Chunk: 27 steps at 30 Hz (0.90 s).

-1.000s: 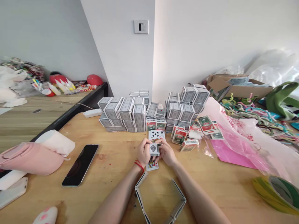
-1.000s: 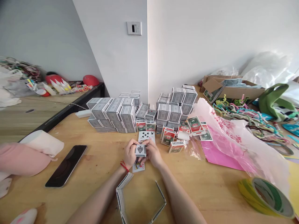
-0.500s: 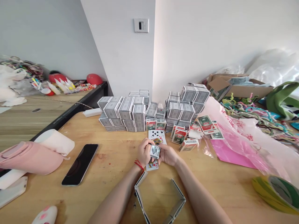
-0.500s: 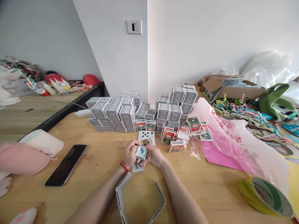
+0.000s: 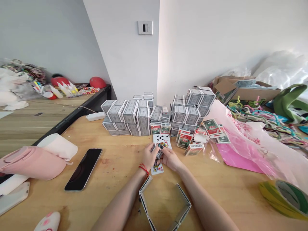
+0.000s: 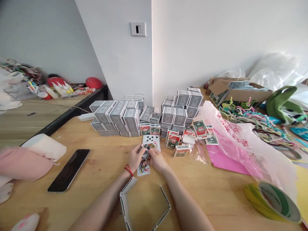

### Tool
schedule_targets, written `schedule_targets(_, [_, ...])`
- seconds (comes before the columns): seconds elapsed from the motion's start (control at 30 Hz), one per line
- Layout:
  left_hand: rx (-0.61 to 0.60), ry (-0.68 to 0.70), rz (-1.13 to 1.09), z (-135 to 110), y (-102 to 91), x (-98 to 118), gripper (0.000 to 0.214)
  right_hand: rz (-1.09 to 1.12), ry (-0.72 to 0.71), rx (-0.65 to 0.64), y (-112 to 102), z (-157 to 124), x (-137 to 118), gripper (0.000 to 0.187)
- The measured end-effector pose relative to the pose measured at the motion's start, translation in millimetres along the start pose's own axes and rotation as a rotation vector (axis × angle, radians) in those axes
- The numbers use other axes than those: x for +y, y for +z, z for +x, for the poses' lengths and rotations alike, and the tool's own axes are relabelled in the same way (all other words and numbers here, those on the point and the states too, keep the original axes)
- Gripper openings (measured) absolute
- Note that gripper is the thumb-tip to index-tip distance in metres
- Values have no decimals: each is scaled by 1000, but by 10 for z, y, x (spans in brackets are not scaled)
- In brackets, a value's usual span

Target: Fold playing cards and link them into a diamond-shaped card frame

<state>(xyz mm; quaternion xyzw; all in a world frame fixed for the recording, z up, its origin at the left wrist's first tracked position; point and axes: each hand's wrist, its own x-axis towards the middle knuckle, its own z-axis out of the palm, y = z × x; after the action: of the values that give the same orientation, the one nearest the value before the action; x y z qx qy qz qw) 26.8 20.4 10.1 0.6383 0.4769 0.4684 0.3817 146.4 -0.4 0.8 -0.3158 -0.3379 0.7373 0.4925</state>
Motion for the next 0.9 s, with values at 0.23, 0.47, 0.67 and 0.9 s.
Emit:
schedule_targets(0.23, [-53, -21, -41, 8, 19, -28, 29, -31, -1, -7, -21, 3, 6, 30])
schedule_targets(0.47, [-60, 3, -61, 4, 14, -14, 29, -45, -6, -15, -23, -12, -5, 32])
schedule_targets(0.67, [-66, 6, -61, 5, 21, -14, 30, -100, -7, 3, -16, -22, -34, 35])
schedule_targets(0.9, [-99, -6, 20, 12, 7, -13, 31, -247, -24, 58, 6, -17, 7, 40])
